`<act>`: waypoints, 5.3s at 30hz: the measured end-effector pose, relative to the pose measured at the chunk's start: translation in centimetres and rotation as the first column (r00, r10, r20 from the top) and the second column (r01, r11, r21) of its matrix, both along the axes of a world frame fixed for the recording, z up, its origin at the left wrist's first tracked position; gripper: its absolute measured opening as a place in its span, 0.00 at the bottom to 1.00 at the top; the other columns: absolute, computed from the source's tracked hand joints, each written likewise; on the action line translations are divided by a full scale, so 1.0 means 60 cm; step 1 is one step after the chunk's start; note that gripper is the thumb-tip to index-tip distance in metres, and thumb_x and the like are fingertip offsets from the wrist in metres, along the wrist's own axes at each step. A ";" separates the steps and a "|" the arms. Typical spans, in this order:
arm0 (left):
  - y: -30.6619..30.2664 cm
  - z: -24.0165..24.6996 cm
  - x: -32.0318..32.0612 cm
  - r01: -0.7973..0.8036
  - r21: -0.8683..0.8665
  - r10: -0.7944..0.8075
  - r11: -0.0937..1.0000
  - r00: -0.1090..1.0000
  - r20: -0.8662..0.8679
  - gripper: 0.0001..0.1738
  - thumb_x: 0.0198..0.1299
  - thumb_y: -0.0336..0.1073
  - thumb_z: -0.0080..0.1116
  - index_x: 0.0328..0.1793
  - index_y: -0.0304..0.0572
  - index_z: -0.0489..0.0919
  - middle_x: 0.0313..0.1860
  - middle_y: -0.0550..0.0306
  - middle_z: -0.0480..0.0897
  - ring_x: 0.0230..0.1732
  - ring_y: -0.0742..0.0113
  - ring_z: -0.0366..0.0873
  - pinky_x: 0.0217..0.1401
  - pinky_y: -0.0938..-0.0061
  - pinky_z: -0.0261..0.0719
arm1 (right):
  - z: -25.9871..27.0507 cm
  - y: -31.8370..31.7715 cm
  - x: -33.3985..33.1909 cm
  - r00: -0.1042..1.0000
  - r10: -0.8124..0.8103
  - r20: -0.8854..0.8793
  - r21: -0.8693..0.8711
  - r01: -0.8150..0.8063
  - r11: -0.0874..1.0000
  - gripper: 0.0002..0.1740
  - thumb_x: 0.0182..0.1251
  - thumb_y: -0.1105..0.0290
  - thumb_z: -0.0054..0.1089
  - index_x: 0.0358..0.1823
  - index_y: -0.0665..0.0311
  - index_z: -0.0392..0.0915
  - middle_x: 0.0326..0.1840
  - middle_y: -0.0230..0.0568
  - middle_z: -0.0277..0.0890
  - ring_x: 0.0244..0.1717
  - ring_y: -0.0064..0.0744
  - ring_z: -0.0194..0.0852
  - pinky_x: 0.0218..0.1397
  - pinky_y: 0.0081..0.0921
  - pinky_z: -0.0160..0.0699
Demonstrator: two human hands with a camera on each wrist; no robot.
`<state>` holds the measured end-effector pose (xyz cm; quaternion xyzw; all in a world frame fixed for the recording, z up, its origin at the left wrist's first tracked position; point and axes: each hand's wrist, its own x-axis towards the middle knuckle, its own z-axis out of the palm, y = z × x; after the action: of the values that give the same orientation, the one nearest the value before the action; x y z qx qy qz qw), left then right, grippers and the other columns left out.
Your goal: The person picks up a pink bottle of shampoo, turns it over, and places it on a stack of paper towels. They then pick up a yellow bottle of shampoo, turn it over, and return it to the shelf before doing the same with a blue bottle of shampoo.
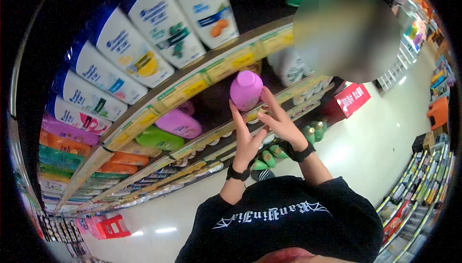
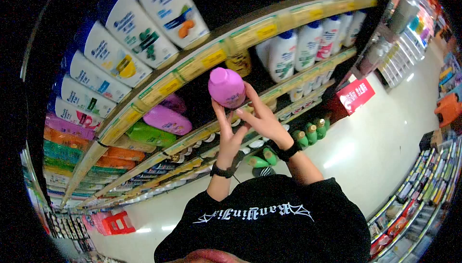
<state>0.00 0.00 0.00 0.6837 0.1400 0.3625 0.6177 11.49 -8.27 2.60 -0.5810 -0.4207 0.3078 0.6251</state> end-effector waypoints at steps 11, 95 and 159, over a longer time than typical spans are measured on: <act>-0.334 0.027 0.147 0.296 0.248 -0.274 0.922 0.954 -0.122 0.67 0.49 0.31 0.68 0.82 0.38 0.26 0.83 0.41 0.32 0.84 0.50 0.38 0.81 0.53 0.48 | 0.028 -0.408 0.093 0.937 -0.331 0.113 0.128 0.317 0.940 0.54 0.65 0.54 0.62 0.82 0.65 0.36 0.83 0.55 0.41 0.82 0.45 0.42 0.78 0.41 0.53; 0.172 -0.007 -0.024 -0.313 -0.107 0.306 0.944 0.949 -0.076 0.45 0.59 0.32 0.56 0.81 0.35 0.47 0.73 0.45 0.63 0.69 0.55 0.64 0.70 0.67 0.63 | 0.013 0.223 -0.025 0.947 0.224 -0.230 0.041 -0.221 0.975 0.46 0.62 0.48 0.67 0.73 0.70 0.58 0.71 0.49 0.63 0.73 0.40 0.58 0.73 0.33 0.56; -0.867 0.062 0.483 0.942 0.059 -0.925 0.331 0.337 -0.174 0.29 0.47 0.35 0.77 0.56 0.35 0.78 0.44 0.54 0.84 0.45 0.66 0.84 0.48 0.71 0.82 | 0.017 -1.093 0.169 0.625 -0.723 0.296 -0.293 0.780 0.554 0.29 0.63 0.57 0.68 0.60 0.67 0.73 0.53 0.50 0.80 0.53 0.42 0.79 0.56 0.36 0.76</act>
<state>28.98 -52.03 3.71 0.7028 -0.2714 -0.0859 0.6520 21.61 -73.88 3.61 -0.8378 -0.1035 0.0467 0.5341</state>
